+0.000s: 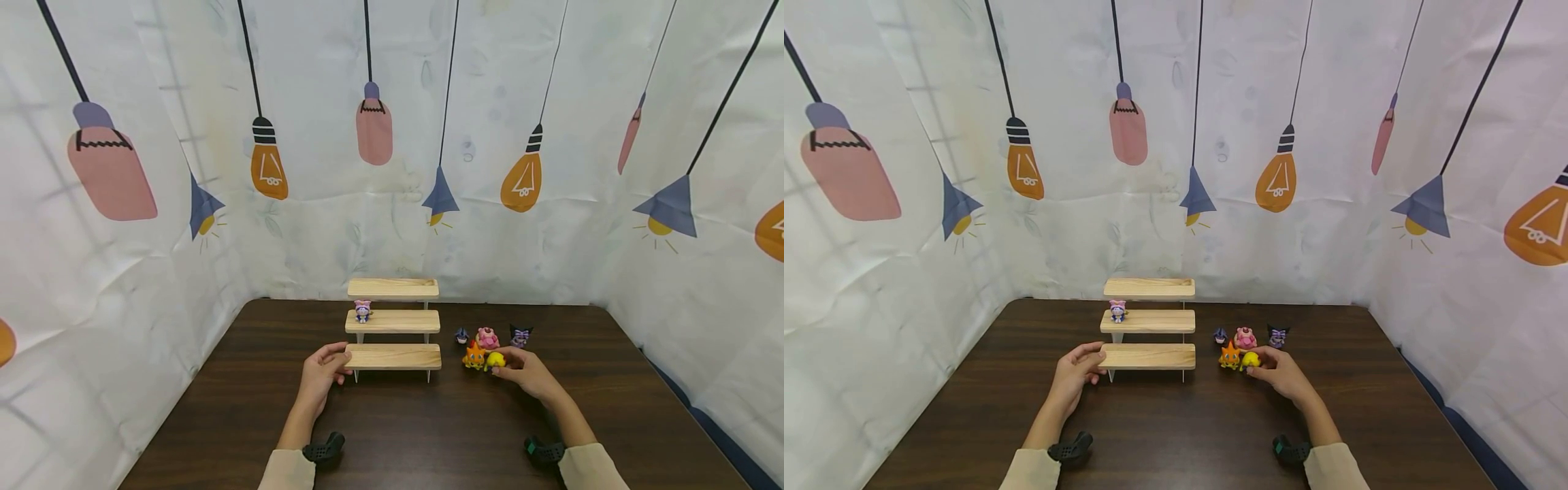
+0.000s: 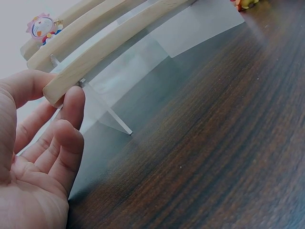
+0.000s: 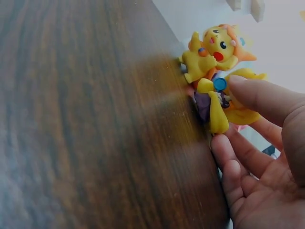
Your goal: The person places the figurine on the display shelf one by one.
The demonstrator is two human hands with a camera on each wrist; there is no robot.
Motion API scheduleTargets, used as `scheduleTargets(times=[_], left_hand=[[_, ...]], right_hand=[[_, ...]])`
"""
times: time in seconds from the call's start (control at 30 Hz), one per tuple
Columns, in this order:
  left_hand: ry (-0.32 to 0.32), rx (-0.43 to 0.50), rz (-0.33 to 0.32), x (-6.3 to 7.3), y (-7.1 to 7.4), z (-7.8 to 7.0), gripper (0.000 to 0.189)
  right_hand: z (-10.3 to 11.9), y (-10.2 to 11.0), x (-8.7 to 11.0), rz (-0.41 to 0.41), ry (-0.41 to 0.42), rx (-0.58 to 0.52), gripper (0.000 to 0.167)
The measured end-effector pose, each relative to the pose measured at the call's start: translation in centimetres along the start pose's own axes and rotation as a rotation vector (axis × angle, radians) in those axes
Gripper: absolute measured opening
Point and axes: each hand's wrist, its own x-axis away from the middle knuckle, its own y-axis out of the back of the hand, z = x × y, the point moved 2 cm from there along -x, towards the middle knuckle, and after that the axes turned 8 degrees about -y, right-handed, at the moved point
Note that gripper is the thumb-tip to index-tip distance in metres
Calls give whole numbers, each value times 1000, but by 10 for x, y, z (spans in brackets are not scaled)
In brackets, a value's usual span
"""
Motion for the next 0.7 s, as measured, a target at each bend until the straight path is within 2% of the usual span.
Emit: scheduleTargets(times=[0.47, 0.7], left_hand=[[6, -3, -7, 1, -1, -2, 34], [6, -2, -10, 1, -1, -2, 34]], right_hand=[[1, 3, 0, -35, -21, -43, 49], [4, 6, 0, -15, -2, -57, 51]])
